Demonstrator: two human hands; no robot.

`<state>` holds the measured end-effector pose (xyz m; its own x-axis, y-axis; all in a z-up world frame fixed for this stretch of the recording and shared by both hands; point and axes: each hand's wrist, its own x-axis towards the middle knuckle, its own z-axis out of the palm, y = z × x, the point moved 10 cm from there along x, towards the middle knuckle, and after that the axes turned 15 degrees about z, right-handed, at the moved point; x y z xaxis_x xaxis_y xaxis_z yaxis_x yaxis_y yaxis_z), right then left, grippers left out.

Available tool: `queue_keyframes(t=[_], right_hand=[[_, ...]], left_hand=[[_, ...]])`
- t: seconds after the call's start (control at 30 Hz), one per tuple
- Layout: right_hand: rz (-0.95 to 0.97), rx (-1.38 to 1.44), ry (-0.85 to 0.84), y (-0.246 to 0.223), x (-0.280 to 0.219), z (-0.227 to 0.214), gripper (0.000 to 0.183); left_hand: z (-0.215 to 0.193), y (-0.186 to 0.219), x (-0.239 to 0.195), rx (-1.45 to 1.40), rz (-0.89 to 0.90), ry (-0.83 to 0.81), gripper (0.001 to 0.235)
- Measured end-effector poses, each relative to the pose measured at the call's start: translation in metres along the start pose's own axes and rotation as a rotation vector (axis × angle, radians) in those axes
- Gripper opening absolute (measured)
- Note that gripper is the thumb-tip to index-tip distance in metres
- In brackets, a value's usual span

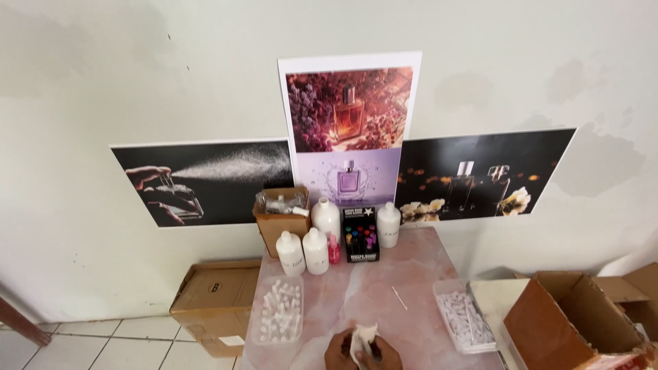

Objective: Assembling small perfume tester vials by inserting components and attaching caps at a workspace.

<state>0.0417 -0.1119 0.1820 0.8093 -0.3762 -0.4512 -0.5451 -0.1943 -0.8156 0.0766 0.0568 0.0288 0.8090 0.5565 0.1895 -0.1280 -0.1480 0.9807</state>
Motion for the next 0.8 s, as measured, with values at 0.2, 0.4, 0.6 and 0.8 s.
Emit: queue_keyframes(t=[0.2,0.4,0.6,0.8], right_hand=[[-0.199,0.293,-0.509,0.095,0.182,0.081,0.029],[0.455,0.633,-0.626,0.025,0.078,0.052,0.055],[-0.083,-0.360,-0.363,0.057,0.139,0.076,0.100],[-0.027,-0.165,-0.451,0.067,0.143,0.089,0.043]], left_hand=[[0.010,-0.044,0.009,-0.100,-0.020,-0.056,0.045],[0.006,0.077,-0.021,-0.268,-0.101,-0.044,0.022],[0.017,-0.001,0.001,-0.072,0.105,-0.208,0.039],[0.010,0.033,-0.004,-0.158,0.243,-0.179,0.056]])
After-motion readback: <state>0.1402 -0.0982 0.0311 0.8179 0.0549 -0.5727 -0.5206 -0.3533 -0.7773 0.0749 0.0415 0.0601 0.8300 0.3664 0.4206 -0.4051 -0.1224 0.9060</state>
